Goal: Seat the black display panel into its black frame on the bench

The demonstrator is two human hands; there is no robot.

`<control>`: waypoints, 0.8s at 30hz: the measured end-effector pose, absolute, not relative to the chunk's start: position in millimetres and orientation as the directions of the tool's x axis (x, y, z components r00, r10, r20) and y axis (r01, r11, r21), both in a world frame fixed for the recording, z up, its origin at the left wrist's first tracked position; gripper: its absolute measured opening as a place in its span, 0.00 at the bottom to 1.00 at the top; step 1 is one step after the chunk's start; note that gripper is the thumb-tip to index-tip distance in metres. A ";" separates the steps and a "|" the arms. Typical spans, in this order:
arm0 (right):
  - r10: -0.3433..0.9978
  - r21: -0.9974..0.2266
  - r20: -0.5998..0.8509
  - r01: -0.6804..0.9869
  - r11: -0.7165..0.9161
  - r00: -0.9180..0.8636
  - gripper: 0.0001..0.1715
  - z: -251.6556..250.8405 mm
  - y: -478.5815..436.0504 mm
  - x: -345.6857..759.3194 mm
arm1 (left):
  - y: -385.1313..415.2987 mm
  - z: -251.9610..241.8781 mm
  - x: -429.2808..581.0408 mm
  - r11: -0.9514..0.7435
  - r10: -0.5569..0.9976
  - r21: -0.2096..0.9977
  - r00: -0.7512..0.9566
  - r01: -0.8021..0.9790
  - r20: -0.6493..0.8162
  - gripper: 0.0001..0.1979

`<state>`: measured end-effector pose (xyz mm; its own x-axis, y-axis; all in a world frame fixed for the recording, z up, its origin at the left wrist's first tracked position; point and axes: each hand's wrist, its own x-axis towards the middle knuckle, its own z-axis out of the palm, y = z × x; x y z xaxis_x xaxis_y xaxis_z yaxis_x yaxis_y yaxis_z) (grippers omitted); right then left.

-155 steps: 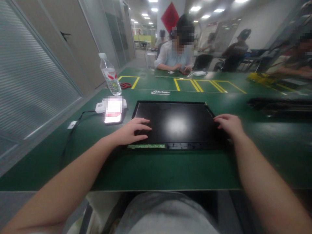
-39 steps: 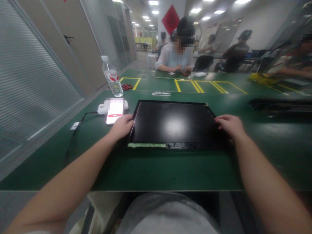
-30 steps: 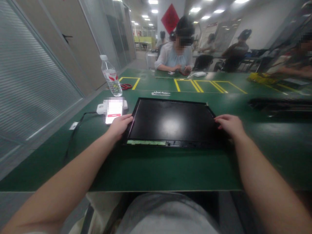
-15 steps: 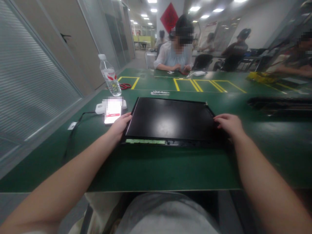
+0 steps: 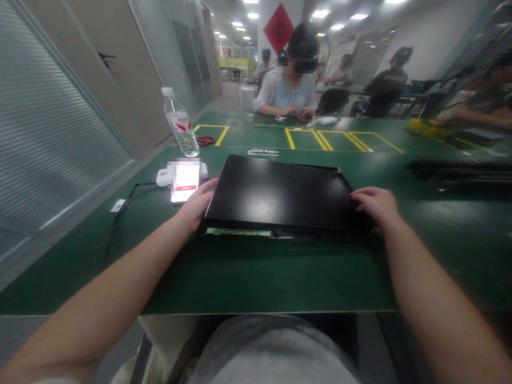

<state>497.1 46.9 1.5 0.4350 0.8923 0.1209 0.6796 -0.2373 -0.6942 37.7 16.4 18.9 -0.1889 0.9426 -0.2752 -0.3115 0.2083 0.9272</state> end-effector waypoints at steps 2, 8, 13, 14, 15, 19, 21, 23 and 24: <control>0.896 -0.688 0.115 0.685 -0.239 0.429 0.08 0.4 47.5 498.5 | 16.0 18.2 36.8 0.184 0.954 0.942 -0.180 -0.282 -0.240 0.30; 0.894 -0.675 0.114 0.694 -0.250 0.433 0.09 -0.8 48.4 500.3 | 13.0 18.7 37.5 0.115 0.966 0.973 -0.205 -0.199 -0.156 0.25; 0.895 -0.685 0.103 0.684 -0.252 0.434 0.09 0.9 47.1 498.5 | 12.8 19.1 37.4 0.091 0.973 0.975 -0.193 -0.201 -0.130 0.22; 0.895 -0.687 0.100 0.681 -0.254 0.435 0.09 1.3 47.0 498.1 | 13.0 19.1 37.0 0.084 0.974 0.975 -0.189 -0.205 -0.124 0.22; 0.895 -0.688 0.101 0.680 -0.254 0.436 0.09 1.6 46.9 497.8 | 13.1 19.1 36.5 0.081 0.975 0.975 -0.184 -0.209 -0.120 0.23; 0.895 -0.690 0.120 0.684 -0.235 0.429 0.08 1.4 47.4 497.5 | 13.0 18.9 34.3 0.091 0.980 0.972 -0.155 -0.216 -0.126 0.25; 0.896 -0.689 0.131 0.689 -0.226 0.425 0.08 0.6 48.0 497.8 | 12.4 19.0 34.0 0.098 0.981 0.972 -0.142 -0.215 -0.130 0.25; 0.898 -0.682 0.139 0.698 -0.219 0.418 0.07 -0.3 48.6 498.4 | 11.8 19.1 34.2 0.100 0.983 0.971 -0.132 -0.218 -0.131 0.26; 0.898 -0.678 0.142 0.702 -0.219 0.416 0.07 -0.7 48.8 498.6 | 11.6 19.2 34.3 0.100 0.983 0.970 -0.129 -0.220 -0.131 0.26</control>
<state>498.6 48.8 -0.7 0.4162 0.8982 0.1416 0.7022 -0.2185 -0.6776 34.3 11.6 19.2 -0.1289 0.9830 -0.1309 -0.2199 0.1003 0.9704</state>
